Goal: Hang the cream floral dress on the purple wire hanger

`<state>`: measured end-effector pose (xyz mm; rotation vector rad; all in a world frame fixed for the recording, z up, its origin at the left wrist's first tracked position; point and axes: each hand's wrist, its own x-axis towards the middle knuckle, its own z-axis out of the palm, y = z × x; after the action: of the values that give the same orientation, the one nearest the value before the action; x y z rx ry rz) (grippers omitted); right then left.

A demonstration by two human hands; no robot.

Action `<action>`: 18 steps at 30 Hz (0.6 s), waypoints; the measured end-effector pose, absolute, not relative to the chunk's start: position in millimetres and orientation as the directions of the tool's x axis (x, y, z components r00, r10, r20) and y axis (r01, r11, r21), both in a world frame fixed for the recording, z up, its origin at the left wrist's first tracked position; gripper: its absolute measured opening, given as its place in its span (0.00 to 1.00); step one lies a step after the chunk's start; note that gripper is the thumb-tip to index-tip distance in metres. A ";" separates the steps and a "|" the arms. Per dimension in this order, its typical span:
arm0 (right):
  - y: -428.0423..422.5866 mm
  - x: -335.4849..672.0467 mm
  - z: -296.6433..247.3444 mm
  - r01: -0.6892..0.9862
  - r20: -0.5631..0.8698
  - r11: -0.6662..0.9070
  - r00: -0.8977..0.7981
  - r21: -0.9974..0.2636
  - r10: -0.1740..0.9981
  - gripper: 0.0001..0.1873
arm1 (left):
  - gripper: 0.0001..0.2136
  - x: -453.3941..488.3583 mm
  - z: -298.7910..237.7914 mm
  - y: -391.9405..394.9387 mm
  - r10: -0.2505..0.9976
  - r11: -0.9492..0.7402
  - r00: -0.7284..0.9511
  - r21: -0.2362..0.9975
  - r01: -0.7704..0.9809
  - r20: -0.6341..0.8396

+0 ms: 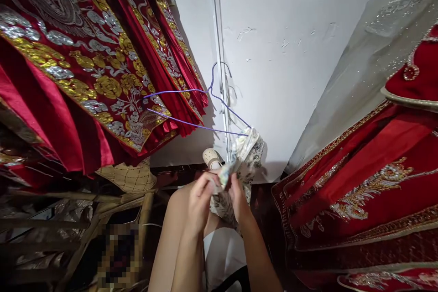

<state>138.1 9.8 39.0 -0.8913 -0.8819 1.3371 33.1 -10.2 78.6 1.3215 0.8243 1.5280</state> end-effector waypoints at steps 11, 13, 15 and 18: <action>24.2 156.1 95.1 -0.095 -0.111 -0.238 -0.682 -0.967 0.722 0.21 | 0.27 -26.1 108.8 21.2 0.812 -0.436 0.493 0.887 0.155 0.313; 32.8 162.7 108.3 -0.001 -0.121 -0.189 -0.764 -0.982 0.634 0.20 | 0.33 -32.6 101.4 25.3 0.783 -0.383 0.586 0.904 0.189 0.209; 40.6 171.4 119.7 0.041 -0.129 -0.152 -0.767 -0.988 0.628 0.18 | 0.34 -39.8 93.1 23.8 0.766 -0.322 0.635 0.915 0.242 0.102; 54.1 187.0 134.9 0.027 -0.040 -0.030 -0.640 -0.999 0.767 0.16 | 0.27 -52.9 85.7 18.0 0.769 -0.287 0.639 0.885 0.367 -0.015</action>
<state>187.0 54.1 134.9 -0.8356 -1.6964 1.7266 -52.9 18.0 85.7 1.8945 0.8994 0.5237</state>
